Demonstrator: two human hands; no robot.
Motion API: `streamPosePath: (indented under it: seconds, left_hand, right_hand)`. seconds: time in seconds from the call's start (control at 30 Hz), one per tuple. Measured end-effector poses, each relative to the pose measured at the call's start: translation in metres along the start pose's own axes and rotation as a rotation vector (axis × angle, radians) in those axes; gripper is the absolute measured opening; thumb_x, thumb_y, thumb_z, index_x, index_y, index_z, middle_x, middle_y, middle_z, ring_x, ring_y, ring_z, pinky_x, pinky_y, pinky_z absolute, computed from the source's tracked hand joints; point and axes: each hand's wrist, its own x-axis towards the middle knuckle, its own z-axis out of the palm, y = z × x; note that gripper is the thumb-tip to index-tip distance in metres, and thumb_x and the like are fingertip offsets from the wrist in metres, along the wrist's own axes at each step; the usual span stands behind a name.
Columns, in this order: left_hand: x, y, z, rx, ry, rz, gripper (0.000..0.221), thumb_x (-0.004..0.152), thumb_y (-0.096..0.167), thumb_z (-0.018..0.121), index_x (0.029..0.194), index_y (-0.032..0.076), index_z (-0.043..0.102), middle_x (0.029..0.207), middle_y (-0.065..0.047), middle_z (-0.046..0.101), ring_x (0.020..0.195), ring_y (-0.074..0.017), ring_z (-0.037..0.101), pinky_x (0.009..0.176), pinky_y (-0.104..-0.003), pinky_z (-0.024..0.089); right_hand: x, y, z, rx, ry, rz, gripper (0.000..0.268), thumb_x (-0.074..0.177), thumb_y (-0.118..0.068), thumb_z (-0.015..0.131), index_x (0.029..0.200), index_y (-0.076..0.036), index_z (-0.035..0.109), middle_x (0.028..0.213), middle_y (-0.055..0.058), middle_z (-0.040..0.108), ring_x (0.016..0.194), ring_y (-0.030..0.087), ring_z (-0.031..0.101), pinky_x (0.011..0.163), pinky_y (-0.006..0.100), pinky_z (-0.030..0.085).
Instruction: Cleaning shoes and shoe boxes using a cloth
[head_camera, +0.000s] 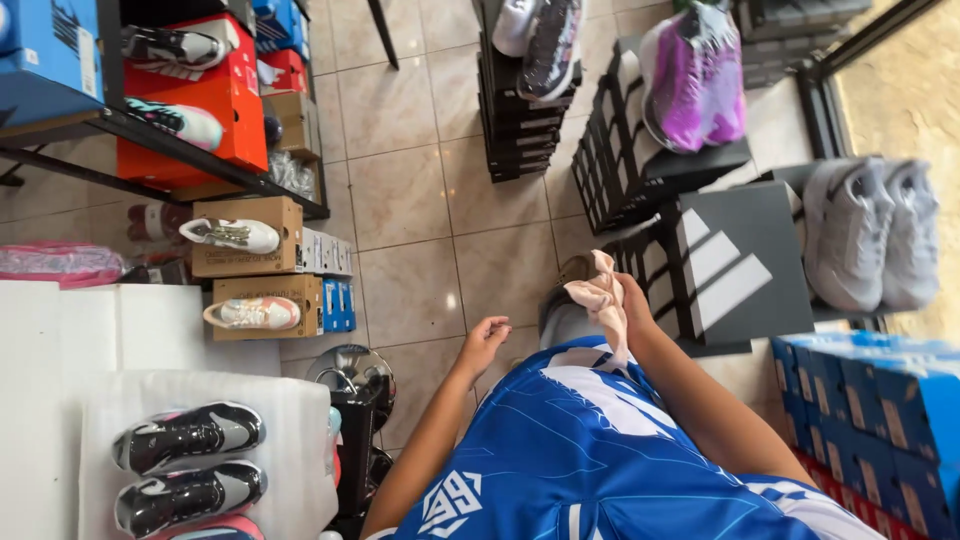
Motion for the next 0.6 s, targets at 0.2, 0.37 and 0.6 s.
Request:
streamPosePath:
  seconds: [0.2, 0.37, 0.6]
  left_hand:
    - [0.111, 0.047, 0.005, -0.031, 0.121, -0.056, 0.032, 0.100, 0.023, 0.067, 0.128, 0.008, 0.067, 0.110, -0.017, 0.076, 0.094, -0.0220, 0.071, 0.081, -0.032, 0.058]
    - [0.227, 0.155, 0.036, -0.006, 0.082, -0.178, 0.032, 0.100, 0.039, 0.065, 0.128, 0.022, 0.065, 0.111, -0.002, 0.078, 0.094, -0.0122, 0.074, 0.068, -0.022, 0.051]
    - [0.395, 0.182, 0.043, -0.290, 0.061, -0.339, 0.094, 0.098, 0.051, 0.075, 0.163, 0.017, 0.015, 0.144, -0.014, 0.061, 0.126, -0.0302, 0.065, 0.098, -0.057, 0.049]
  right_hand:
    - [0.061, -0.086, 0.024, 0.031, -0.234, 0.076, 0.031, 0.094, -0.037, 0.046, 0.098, -0.009, 0.059, 0.073, 0.012, 0.063, 0.061, 0.023, 0.059, 0.057, 0.038, 0.047]
    - [0.108, -0.164, 0.051, 0.285, -0.340, 0.243, 0.024, 0.100, -0.031, 0.049, 0.100, -0.008, 0.057, 0.081, 0.007, 0.063, 0.061, 0.018, 0.062, 0.054, 0.028, 0.053]
    - [0.130, -0.202, 0.073, 0.317, -0.198, 0.060, 0.043, 0.101, -0.032, 0.043, 0.122, 0.004, 0.053, 0.096, 0.014, 0.062, 0.072, 0.016, 0.059, 0.064, 0.026, 0.052]
